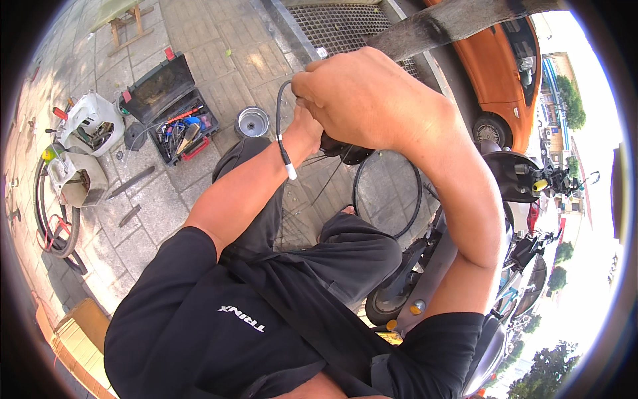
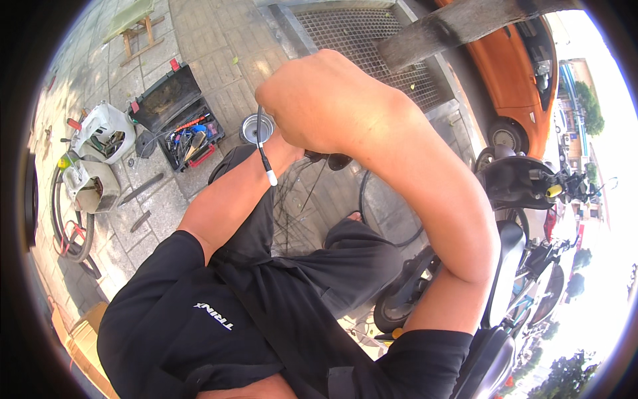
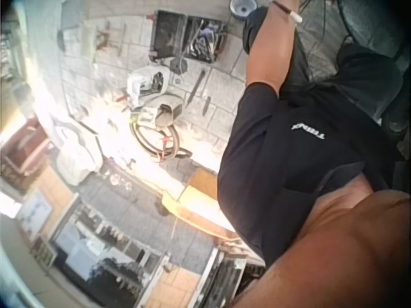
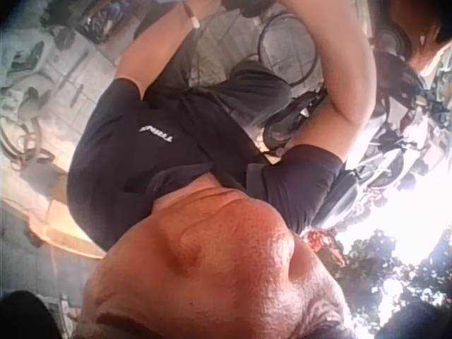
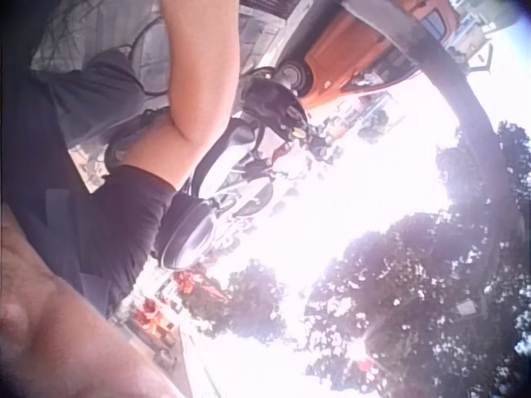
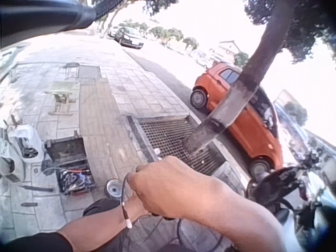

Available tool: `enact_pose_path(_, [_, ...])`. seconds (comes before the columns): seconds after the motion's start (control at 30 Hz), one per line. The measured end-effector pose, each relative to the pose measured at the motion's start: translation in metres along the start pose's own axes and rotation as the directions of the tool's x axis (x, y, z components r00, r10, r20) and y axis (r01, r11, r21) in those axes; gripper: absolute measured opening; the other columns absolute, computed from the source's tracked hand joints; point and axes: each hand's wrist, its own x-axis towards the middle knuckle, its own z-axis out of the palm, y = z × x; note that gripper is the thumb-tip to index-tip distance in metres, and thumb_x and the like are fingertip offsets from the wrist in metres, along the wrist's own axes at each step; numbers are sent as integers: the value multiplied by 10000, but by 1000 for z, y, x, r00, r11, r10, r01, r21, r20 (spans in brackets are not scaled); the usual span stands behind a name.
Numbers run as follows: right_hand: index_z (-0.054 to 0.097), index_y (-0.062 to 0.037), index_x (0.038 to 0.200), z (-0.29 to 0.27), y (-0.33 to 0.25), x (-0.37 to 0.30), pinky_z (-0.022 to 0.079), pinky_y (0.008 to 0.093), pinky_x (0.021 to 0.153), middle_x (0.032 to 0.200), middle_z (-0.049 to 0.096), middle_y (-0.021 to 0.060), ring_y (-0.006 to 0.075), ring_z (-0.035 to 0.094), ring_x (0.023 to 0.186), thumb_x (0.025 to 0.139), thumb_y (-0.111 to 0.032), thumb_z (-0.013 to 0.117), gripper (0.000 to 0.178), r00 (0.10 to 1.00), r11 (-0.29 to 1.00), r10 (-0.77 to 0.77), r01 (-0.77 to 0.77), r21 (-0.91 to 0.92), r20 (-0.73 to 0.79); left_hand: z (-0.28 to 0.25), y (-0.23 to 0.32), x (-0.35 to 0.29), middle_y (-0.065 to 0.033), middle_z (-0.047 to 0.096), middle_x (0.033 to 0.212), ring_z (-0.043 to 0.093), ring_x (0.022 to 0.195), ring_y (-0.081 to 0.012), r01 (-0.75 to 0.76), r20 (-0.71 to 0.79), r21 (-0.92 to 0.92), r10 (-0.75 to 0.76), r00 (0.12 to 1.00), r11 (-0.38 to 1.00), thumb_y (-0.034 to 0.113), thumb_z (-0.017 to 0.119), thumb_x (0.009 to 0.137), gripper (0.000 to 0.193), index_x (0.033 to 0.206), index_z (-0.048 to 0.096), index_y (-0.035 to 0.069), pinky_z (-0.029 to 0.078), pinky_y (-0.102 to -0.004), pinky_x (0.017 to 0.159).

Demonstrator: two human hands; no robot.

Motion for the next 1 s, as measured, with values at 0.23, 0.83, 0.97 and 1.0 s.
enact_pose_path(0.23, [736,-18,1134,18,13,-84,551,442,880,1125,719,155,361,688,1064,895,-164,745,280,897,914,373,-313,257,-236,-1,6,-1,-120,729,1113,737,934,-212,68,-13,-184,-71,997,981,213,450,1030,413,1337,664,36,601,-341,844])
enact_pose_path(0.83, [765,-85,1094,144,23,-140,488,395,744,840,663,72,286,627,790,900,-95,760,194,678,861,509,-395,320,-531,-3,4,2,-162,736,1155,758,948,-262,88,-13,-183,-91,996,979,226,444,1031,412,1311,649,4,643,-401,837])
enact_pose_path(0.97, [768,-102,1110,152,22,-156,480,393,727,815,648,55,269,634,772,893,-96,765,217,675,840,537,-481,249,-506,-6,1,6,-153,734,1163,757,959,-256,81,24,-177,-78,997,981,220,430,1027,425,1336,650,27,642,-400,848])
enact_pose_path(1.0, [768,-104,1111,153,22,-161,480,390,724,814,648,54,267,634,765,890,-93,766,222,668,835,542,-497,236,-510,-6,0,6,-151,734,1164,755,966,-254,76,22,-169,-73,997,983,216,430,1028,423,1333,652,25,639,-396,855])
